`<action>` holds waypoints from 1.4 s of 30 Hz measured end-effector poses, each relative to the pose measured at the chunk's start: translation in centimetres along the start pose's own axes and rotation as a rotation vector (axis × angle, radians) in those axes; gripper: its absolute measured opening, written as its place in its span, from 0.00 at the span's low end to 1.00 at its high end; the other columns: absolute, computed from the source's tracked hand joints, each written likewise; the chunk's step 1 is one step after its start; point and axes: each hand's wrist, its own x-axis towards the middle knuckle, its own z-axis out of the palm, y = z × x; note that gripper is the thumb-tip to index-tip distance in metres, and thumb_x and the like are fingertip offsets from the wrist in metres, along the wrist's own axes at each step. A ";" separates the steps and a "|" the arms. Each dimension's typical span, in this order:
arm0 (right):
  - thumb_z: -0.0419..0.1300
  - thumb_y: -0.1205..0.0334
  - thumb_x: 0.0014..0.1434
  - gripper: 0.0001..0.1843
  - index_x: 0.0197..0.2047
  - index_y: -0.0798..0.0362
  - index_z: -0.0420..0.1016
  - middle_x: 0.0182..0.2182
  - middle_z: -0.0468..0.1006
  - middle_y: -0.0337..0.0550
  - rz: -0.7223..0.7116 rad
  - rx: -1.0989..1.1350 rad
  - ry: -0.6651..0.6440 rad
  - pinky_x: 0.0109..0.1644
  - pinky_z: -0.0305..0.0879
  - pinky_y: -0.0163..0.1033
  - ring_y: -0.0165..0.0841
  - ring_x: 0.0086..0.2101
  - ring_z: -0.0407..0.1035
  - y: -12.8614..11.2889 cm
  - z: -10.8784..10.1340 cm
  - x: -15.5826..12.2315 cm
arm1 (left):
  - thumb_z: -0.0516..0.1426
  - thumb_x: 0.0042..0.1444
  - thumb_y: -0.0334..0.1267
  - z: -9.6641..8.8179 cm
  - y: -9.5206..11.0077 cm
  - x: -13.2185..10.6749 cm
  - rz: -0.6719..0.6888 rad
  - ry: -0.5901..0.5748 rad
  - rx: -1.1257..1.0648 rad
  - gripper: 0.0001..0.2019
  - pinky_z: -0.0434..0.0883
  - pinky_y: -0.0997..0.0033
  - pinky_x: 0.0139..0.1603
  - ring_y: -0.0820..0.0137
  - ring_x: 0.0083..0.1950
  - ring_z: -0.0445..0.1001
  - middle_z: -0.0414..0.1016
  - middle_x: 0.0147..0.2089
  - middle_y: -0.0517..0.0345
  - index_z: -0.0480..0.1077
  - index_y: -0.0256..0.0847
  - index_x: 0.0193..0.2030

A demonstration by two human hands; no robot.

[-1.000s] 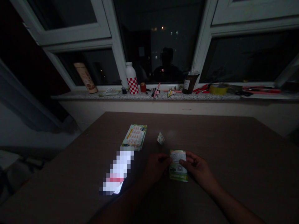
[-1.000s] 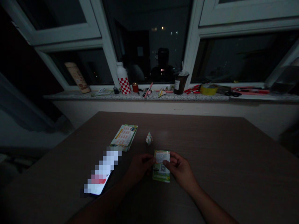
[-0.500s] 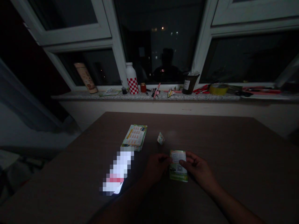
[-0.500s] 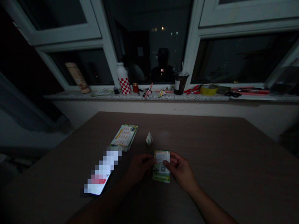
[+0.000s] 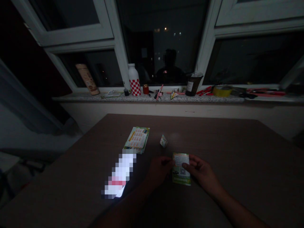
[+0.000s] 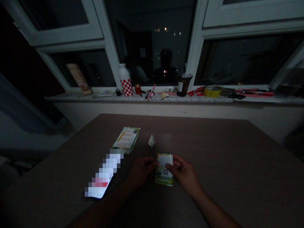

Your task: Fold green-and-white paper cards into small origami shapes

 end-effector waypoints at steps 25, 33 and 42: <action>0.69 0.54 0.43 0.22 0.41 0.54 0.73 0.33 0.82 0.46 0.019 -0.037 -0.004 0.40 0.71 0.45 0.40 0.32 0.77 -0.6 0.1 -0.1 | 0.57 0.52 0.43 0.1 1.0 -0.6 0.040 0.068 0.108 0.13 0.68 0.73 0.33 0.68 0.33 0.74 0.79 0.32 0.54 0.76 0.35 0.35; 0.69 0.57 0.45 0.22 0.43 0.53 0.72 0.34 0.83 0.47 0.011 0.001 -0.039 0.41 0.71 0.44 0.39 0.34 0.77 -0.4 0.0 0.0 | 0.55 0.54 0.45 -0.1 0.3 -0.4 0.060 0.012 0.074 0.14 0.66 0.74 0.32 0.69 0.33 0.73 0.78 0.34 0.54 0.76 0.35 0.36; 0.72 0.60 0.40 0.27 0.45 0.52 0.71 0.33 0.83 0.44 0.009 0.002 0.008 0.42 0.71 0.44 0.40 0.34 0.77 0.0 -0.2 0.0 | 0.55 0.54 0.45 -0.3 -0.1 0.1 0.076 -0.016 0.026 0.16 0.63 0.76 0.29 0.72 0.30 0.70 0.76 0.31 0.55 0.75 0.33 0.34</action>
